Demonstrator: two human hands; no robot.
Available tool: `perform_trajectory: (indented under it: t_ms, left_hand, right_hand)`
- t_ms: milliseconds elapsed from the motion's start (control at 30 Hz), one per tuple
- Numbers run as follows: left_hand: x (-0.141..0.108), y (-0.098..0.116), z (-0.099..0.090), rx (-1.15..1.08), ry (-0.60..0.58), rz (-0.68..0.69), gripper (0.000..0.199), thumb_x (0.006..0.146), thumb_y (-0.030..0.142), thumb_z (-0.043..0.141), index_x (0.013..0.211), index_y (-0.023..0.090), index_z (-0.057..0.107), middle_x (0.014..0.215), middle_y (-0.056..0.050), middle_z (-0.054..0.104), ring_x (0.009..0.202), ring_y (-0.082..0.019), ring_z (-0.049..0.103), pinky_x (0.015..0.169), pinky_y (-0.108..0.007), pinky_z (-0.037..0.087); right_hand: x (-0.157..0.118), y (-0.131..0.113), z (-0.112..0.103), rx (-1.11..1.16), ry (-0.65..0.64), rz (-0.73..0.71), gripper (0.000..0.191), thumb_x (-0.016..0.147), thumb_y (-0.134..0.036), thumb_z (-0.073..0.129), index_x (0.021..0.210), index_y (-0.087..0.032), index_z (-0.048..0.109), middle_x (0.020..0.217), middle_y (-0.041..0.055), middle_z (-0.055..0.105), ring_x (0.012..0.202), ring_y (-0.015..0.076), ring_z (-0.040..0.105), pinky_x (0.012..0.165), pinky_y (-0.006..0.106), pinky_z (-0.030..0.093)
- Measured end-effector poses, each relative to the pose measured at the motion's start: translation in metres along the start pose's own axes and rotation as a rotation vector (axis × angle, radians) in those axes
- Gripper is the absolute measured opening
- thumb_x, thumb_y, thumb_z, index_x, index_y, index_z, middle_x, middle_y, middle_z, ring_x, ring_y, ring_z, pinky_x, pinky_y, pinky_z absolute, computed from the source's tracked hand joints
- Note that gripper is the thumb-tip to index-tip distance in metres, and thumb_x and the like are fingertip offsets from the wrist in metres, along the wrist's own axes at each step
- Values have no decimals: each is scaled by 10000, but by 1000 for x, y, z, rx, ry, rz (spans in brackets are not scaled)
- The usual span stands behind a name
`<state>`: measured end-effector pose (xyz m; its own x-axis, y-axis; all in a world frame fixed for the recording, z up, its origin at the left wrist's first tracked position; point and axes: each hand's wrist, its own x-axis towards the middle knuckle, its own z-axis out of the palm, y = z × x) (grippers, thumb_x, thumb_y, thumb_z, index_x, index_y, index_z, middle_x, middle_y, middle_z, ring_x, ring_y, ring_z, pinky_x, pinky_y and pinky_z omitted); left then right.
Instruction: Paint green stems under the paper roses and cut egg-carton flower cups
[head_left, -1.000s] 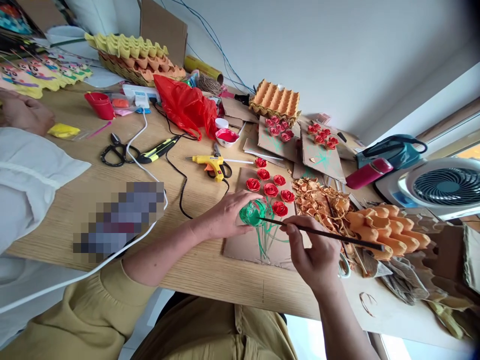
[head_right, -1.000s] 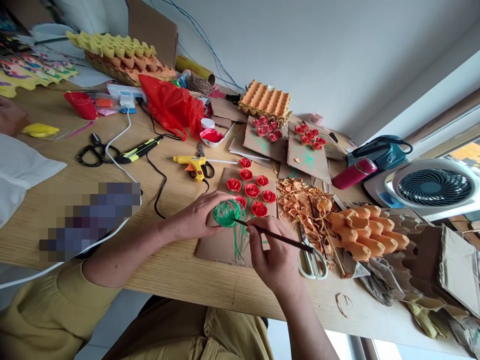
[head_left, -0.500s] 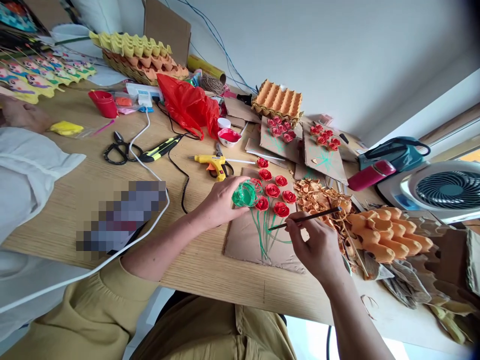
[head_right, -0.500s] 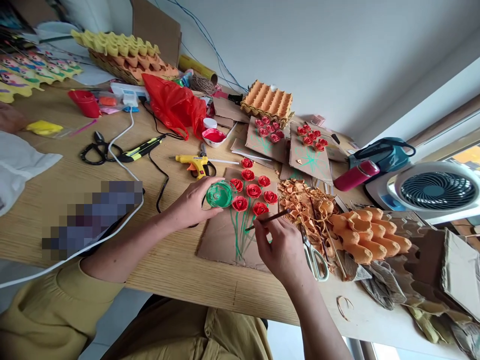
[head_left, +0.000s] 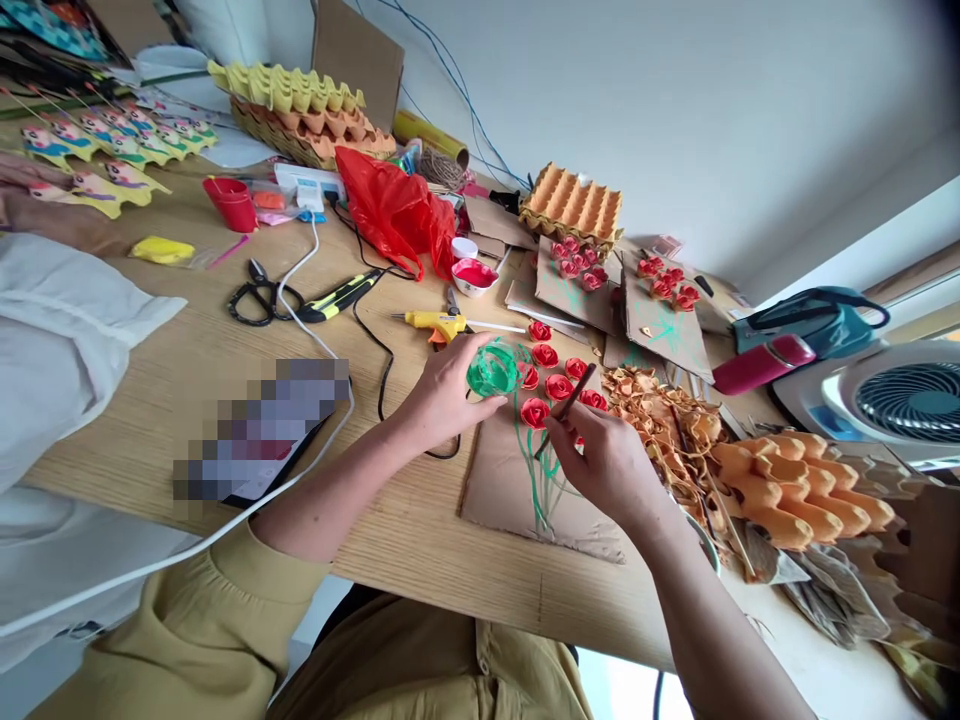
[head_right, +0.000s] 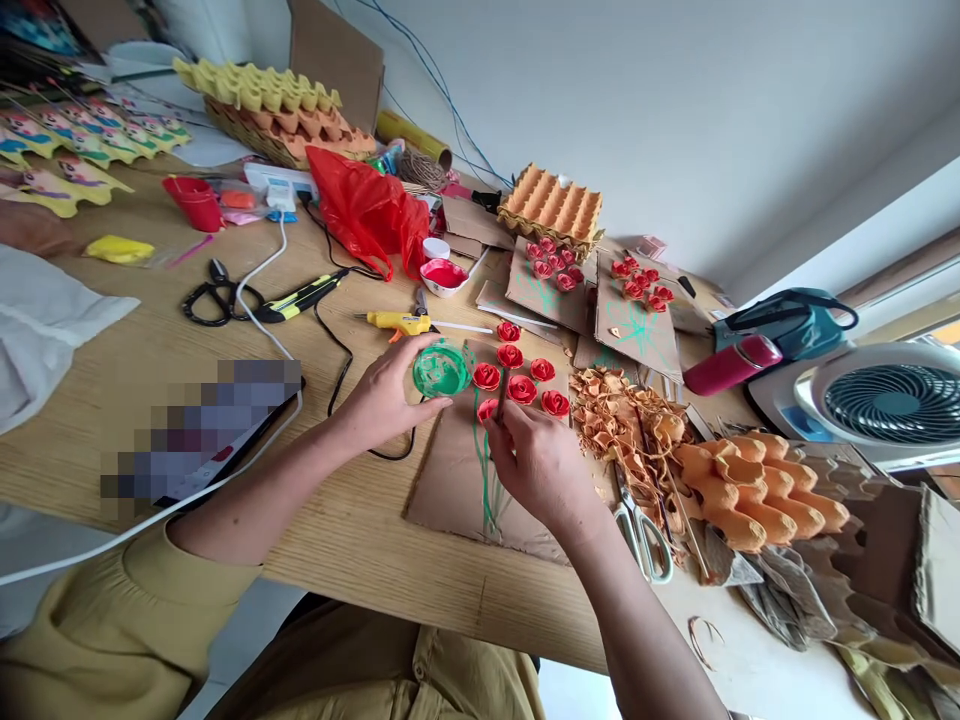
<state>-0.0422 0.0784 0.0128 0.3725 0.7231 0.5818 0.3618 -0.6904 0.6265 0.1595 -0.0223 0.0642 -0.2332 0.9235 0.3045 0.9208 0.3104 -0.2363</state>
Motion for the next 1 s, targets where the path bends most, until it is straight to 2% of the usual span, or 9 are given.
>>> perform_trajectory:
  t_ms: [167,300,500,667,867,933,1000]
  left_hand:
    - [3,-2,-5,32,78,-59,665,744,183,783,1325,197,460,1339,-120,600,1253,-281,584,1075,-420,471]
    - [4,-3,-6,30,108,-78,669,738,170,790,1320,197,460,1321,-115,609,1239,-269,593,1065,-411,478]
    - [5,-3,-7,12,128,-99,659,736,164,792,1308,183,464,1315,-127,612,1234,-267,595,1050,-404,488]
    - [5,-2,-6,3,91,-82,657,742,185,786,1314,189,463,1332,-122,606,1249,-273,584,1068,-411,473]
    - [1,2,-1,-70,-44,11,687,742,166,762,1349,195,442,1333,-124,600,1254,-277,574,1080,-424,459]
    - [-1,4,1,-89,-88,36,686,744,160,752,1353,203,439,1350,-124,591,1259,-280,569,1086,-432,450]
    - [-2,6,2,-102,-125,58,666,759,181,746,1349,209,441,1348,-120,589,1255,-280,569,1079,-432,450]
  right_hand:
    - [18,0,12,15,14,-32,195,978,-256,496,794,-210,539,668,13,620,546,137,540,538,249,329]
    - [28,-5,19,35,49,-79,247,975,-263,499,732,-219,492,654,15,607,556,148,556,528,257,329]
    - [28,-13,20,114,53,-149,165,985,-219,490,865,-198,601,795,49,691,703,179,656,631,271,440]
    - [14,-11,3,111,221,-161,97,965,-192,543,915,-202,625,827,31,716,744,172,678,677,271,479]
    - [-1,-15,-25,68,571,-103,93,941,-161,569,919,-220,637,745,-6,698,662,151,681,641,265,492]
    - [0,-17,-24,84,590,-114,94,945,-171,564,933,-223,641,758,-3,702,655,151,679,627,266,493]
    - [2,-18,-20,69,551,-139,80,947,-188,571,943,-223,644,794,8,715,692,158,687,648,273,501]
